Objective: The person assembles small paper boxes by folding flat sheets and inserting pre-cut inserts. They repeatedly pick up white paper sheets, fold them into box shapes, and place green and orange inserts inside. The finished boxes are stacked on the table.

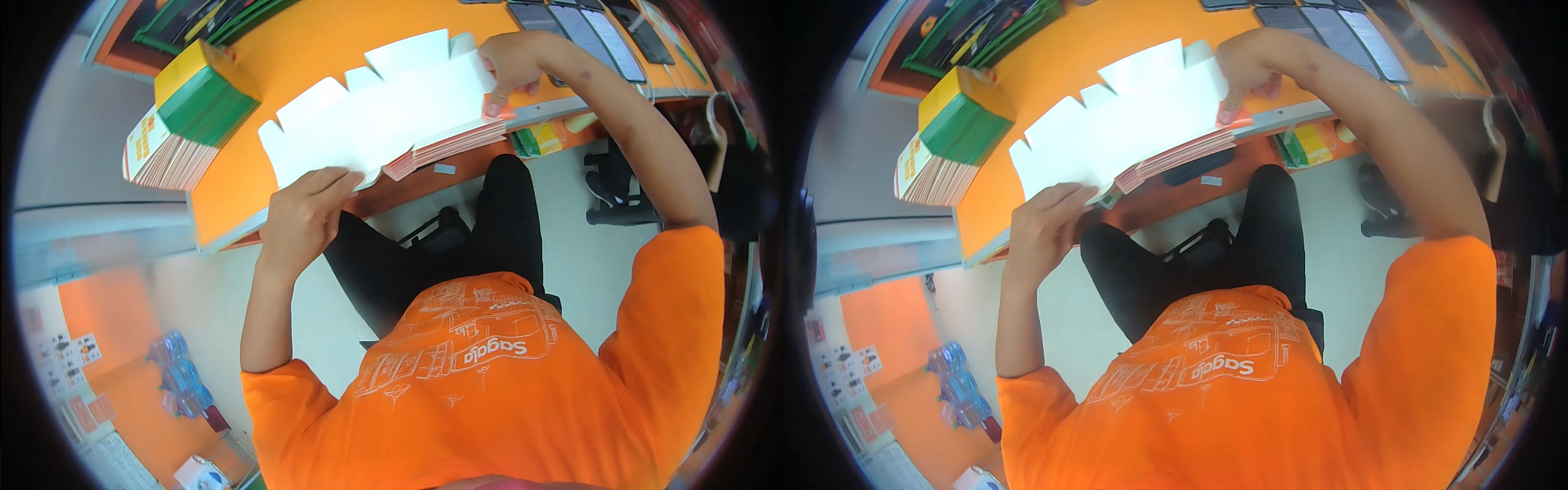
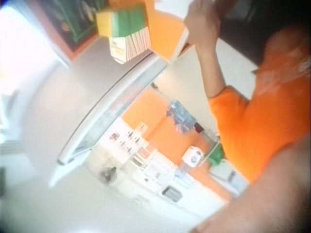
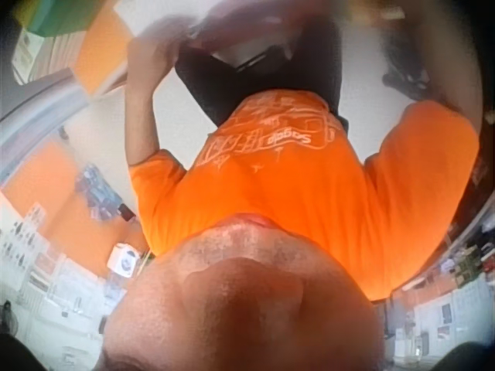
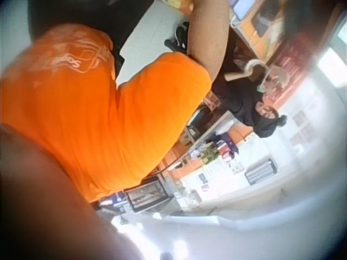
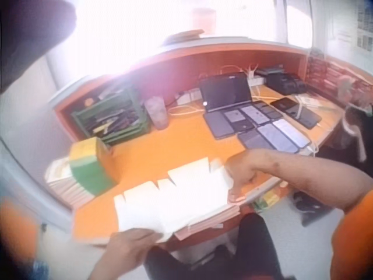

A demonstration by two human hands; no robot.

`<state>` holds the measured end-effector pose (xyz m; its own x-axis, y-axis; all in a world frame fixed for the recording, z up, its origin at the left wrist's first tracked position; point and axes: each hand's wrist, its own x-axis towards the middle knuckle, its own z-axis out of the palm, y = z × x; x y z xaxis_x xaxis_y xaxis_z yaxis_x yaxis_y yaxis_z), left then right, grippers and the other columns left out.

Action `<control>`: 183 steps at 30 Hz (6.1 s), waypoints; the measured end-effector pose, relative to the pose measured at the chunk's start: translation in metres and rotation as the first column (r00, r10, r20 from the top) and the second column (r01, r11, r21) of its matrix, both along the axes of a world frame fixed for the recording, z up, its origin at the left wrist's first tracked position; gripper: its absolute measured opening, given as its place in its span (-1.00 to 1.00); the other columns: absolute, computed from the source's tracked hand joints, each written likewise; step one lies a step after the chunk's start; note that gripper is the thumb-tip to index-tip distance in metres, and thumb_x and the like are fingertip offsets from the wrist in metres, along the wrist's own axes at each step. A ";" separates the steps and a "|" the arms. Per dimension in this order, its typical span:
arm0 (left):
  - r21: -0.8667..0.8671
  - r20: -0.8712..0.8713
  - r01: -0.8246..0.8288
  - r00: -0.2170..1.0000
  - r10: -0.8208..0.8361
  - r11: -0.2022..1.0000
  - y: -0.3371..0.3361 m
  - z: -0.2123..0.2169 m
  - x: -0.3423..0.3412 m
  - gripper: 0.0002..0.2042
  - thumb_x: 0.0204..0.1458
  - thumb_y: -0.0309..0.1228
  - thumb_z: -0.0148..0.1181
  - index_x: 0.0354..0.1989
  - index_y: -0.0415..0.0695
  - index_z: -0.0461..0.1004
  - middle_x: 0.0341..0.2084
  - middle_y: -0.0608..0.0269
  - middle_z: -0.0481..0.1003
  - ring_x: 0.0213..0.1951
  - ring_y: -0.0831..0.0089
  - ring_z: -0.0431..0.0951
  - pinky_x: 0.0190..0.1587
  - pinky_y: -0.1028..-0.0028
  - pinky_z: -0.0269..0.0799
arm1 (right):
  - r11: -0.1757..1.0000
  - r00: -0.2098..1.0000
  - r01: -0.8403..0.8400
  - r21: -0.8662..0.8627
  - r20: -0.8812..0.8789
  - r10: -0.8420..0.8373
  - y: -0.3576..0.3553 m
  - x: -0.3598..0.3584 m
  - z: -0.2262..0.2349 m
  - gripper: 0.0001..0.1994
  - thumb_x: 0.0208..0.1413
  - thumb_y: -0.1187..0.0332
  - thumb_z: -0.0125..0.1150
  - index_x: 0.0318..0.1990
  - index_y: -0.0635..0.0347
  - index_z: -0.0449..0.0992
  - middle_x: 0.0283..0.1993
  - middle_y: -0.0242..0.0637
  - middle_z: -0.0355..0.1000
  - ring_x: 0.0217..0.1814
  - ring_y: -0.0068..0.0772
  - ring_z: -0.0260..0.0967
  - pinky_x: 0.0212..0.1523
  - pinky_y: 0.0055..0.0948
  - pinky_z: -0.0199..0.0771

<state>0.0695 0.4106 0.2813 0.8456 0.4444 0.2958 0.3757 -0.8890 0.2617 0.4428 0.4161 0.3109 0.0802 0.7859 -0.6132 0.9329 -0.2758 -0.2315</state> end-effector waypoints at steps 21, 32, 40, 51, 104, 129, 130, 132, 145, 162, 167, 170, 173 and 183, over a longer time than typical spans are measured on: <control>0.823 0.010 0.181 0.944 -0.331 0.539 -0.009 0.137 -0.022 -0.81 -0.02 -0.47 0.32 -0.21 -0.01 0.70 -0.25 0.44 0.66 -0.15 0.44 0.67 -0.02 0.37 0.51 | 0.736 0.781 0.118 0.666 -0.520 0.345 -0.043 -0.060 0.095 -0.31 0.19 -0.11 0.31 0.31 0.18 0.36 0.12 -0.18 0.46 0.11 -0.42 0.40 0.11 -0.43 0.37; 0.910 -0.009 0.104 0.973 -0.232 0.401 0.031 0.150 -0.031 -0.77 0.02 -0.53 0.23 -0.17 -0.06 0.73 -0.22 0.35 0.67 -0.11 0.42 0.67 -0.07 0.41 0.51 | 0.811 0.636 0.283 0.512 -0.733 0.240 -0.071 -0.033 0.044 -0.27 0.25 -0.10 0.26 0.36 0.28 0.28 0.12 -0.18 0.50 0.15 -0.40 0.40 0.15 -0.35 0.33; 0.885 0.175 -0.076 0.969 -0.177 0.460 0.036 0.100 -0.023 -0.74 -0.01 -0.63 0.28 -0.16 -0.06 0.72 -0.29 0.39 0.66 -0.19 0.45 0.67 -0.19 0.44 0.43 | 0.771 -0.232 0.627 -0.110 -0.971 0.051 -0.111 -0.050 -0.017 -0.46 0.34 0.20 0.19 0.35 0.32 0.26 0.23 -0.16 0.43 0.22 -0.35 0.45 0.22 -0.27 0.48; -0.675 0.714 0.308 0.499 0.491 0.670 0.023 -0.006 0.019 -0.64 0.12 -0.35 0.19 0.10 -0.15 0.48 0.00 0.09 0.55 0.07 0.15 0.56 0.05 0.23 0.48 | -0.361 0.910 0.138 0.922 0.026 0.414 -0.141 -0.130 0.007 -0.70 0.12 0.49 0.25 0.04 0.23 0.54 0.03 0.09 0.56 -0.08 0.00 0.63 -0.14 -0.29 0.71; -0.497 0.673 0.856 0.277 0.686 0.143 -0.043 -0.015 0.047 -0.61 0.30 -0.11 0.09 0.04 -0.21 0.38 -0.16 0.08 0.44 -0.08 0.26 0.46 0.06 0.30 0.42 | -0.165 0.828 0.226 0.960 -0.100 0.552 -0.141 -0.204 -0.059 -0.69 0.17 0.38 0.23 0.07 0.01 0.59 0.23 -0.10 0.48 0.27 -0.05 0.45 0.32 0.01 0.40; -0.260 0.823 0.092 0.542 0.171 0.961 0.024 0.020 -0.090 -0.69 0.15 -0.32 0.37 -0.10 -0.30 0.48 -0.05 -0.09 0.58 0.06 0.20 0.58 0.11 0.25 0.56 | -0.036 0.656 -0.045 0.998 0.056 0.753 -0.168 -0.120 -0.031 -0.69 0.13 0.31 0.36 0.05 -0.01 0.57 0.12 -0.24 0.55 0.18 -0.16 0.50 0.30 -0.05 0.46; -0.308 0.761 -0.009 0.598 0.253 0.951 0.024 0.021 -0.091 -0.67 0.14 -0.32 0.39 -0.09 -0.31 0.48 -0.09 -0.06 0.60 -0.01 0.25 0.61 0.08 0.30 0.57 | 0.076 0.654 0.049 0.996 -0.090 0.752 -0.165 -0.113 -0.030 -0.67 0.16 0.30 0.35 0.07 0.06 0.55 0.12 -0.22 0.54 0.19 -0.18 0.49 0.32 -0.05 0.43; -0.475 0.453 -0.424 0.633 0.628 0.771 0.007 0.030 -0.092 -0.65 0.13 -0.33 0.41 -0.07 -0.32 0.48 -0.16 0.01 0.62 -0.15 0.35 0.64 0.01 0.38 0.56 | 0.326 0.604 0.359 0.874 -0.484 0.633 -0.158 -0.102 -0.023 -0.64 0.22 0.29 0.31 0.13 0.19 0.49 0.10 -0.20 0.52 0.21 -0.24 0.47 0.34 -0.11 0.39; -0.658 0.221 -0.464 0.633 0.742 0.592 -0.004 0.022 -0.035 -0.52 0.11 -0.30 0.37 0.10 -0.37 0.43 -0.18 0.00 0.62 -0.21 0.29 0.67 -0.12 0.34 0.57 | 0.637 0.233 0.750 0.178 -0.973 -0.002 -0.079 -0.060 -0.018 -0.53 0.28 0.44 0.21 0.31 0.35 0.32 0.18 -0.15 0.46 0.18 -0.35 0.42 0.23 -0.36 0.37; -0.680 0.728 0.329 0.194 0.657 0.656 0.022 -0.001 -0.018 -0.56 0.17 -0.31 0.36 0.07 -0.38 0.42 -0.15 0.03 0.62 -0.14 0.27 0.63 -0.06 0.30 0.54 | 0.052 0.912 0.002 0.999 -0.023 0.409 -0.156 -0.219 0.057 -0.51 0.18 0.48 0.15 0.31 0.13 0.42 0.23 0.23 0.43 0.09 0.06 0.56 0.08 -0.28 0.56; -0.398 0.734 0.856 0.082 0.674 0.330 -0.013 -0.012 0.011 -0.56 0.17 -0.30 0.35 0.09 -0.35 0.41 -0.11 0.02 0.60 -0.08 0.25 0.59 -0.02 0.30 0.53 | -0.034 0.948 -0.253 0.967 0.255 0.193 -0.149 -0.268 0.034 -0.54 0.30 0.29 0.04 0.33 0.11 0.43 0.23 0.31 0.42 0.24 0.14 0.43 -0.06 -0.29 0.55; -0.343 0.733 0.900 0.077 0.675 0.270 -0.022 -0.019 0.020 -0.56 0.18 -0.29 0.34 0.10 -0.34 0.40 -0.09 0.02 0.58 -0.05 0.24 0.57 0.01 0.29 0.52 | 0.031 0.922 -0.370 0.929 0.363 0.132 -0.143 -0.279 0.027 -0.51 0.30 0.35 0.03 0.39 0.10 0.39 0.23 0.35 0.41 0.21 0.16 0.44 -0.01 -0.31 0.57; -0.344 0.734 0.909 0.103 0.672 0.237 -0.026 -0.024 0.029 -0.56 0.18 -0.29 0.34 0.11 -0.32 0.40 -0.06 0.01 0.57 -0.02 0.23 0.55 0.03 0.29 0.51 | 0.044 0.894 -0.447 0.893 0.444 0.064 -0.132 -0.283 0.019 -0.55 0.30 0.34 0.02 0.32 0.17 0.44 0.27 0.36 0.37 0.22 0.14 0.43 -0.03 -0.33 0.53; -0.392 0.750 0.861 0.094 0.655 0.324 -0.019 -0.015 0.020 -0.55 0.20 -0.26 0.31 0.15 -0.26 0.38 0.01 0.00 0.52 0.09 0.20 0.47 0.12 0.27 0.48 | -0.098 0.911 0.014 0.995 0.028 0.412 -0.120 -0.242 0.018 -0.47 -0.19 0.36 0.44 0.05 0.17 0.50 0.05 -0.09 0.41 0.14 -0.06 0.41 0.06 -0.27 0.53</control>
<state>0.0898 0.3918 0.2661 0.3146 0.8998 0.3022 -0.8609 0.1364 0.4902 0.2004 0.2963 0.3292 -0.1694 0.5112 0.8426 0.7503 0.6213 -0.2261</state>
